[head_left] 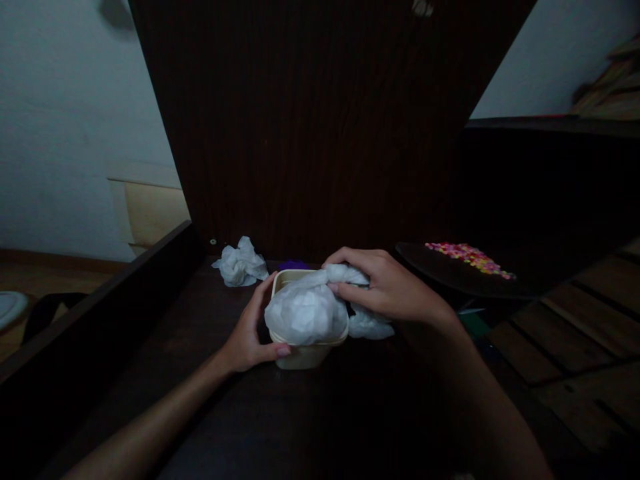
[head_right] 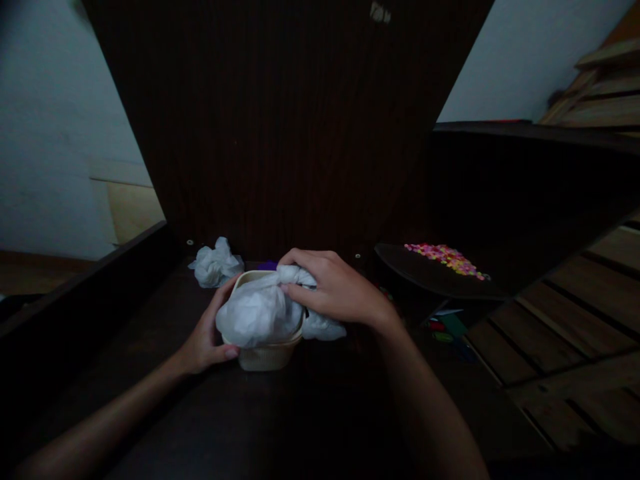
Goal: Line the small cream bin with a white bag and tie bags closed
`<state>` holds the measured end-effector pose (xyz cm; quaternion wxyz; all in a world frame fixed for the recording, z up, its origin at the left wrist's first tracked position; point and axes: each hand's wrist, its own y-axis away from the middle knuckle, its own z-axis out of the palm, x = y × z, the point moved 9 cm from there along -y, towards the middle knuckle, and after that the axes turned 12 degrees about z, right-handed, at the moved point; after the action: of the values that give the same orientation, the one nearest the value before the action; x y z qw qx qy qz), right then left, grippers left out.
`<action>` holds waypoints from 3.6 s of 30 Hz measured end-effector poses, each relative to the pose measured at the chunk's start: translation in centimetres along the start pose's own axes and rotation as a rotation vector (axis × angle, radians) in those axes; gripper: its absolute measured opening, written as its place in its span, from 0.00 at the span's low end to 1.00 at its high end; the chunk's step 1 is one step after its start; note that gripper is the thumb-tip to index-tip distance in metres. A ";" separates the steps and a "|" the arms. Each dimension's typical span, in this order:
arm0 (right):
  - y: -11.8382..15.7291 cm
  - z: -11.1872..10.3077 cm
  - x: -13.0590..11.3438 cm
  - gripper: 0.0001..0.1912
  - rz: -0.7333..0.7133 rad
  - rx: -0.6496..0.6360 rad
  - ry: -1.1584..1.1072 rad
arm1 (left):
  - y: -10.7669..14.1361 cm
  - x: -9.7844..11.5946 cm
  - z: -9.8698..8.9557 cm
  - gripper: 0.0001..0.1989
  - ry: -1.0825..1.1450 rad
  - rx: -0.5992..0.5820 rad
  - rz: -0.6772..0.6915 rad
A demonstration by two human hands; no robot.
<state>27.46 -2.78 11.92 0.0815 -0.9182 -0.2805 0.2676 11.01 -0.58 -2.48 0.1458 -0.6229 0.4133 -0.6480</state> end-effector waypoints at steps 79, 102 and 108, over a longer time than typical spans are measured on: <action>-0.3 0.2 -1.8 0.07 -0.157 0.524 -0.058 | -10.2 2.2 -0.2 0.18 -0.161 -0.073 -0.506; 0.0 2.0 -2.3 0.03 -0.006 0.509 0.170 | -9.8 2.7 1.7 0.26 -0.108 -0.195 -0.531; 0.3 1.8 -2.5 0.07 0.008 0.558 0.155 | -9.3 2.5 2.0 0.21 0.081 -0.133 -0.560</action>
<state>24.85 -4.40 11.39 0.3510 -0.8792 -0.1853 0.2637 15.46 2.73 5.66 -0.0964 -0.6945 0.2723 -0.6590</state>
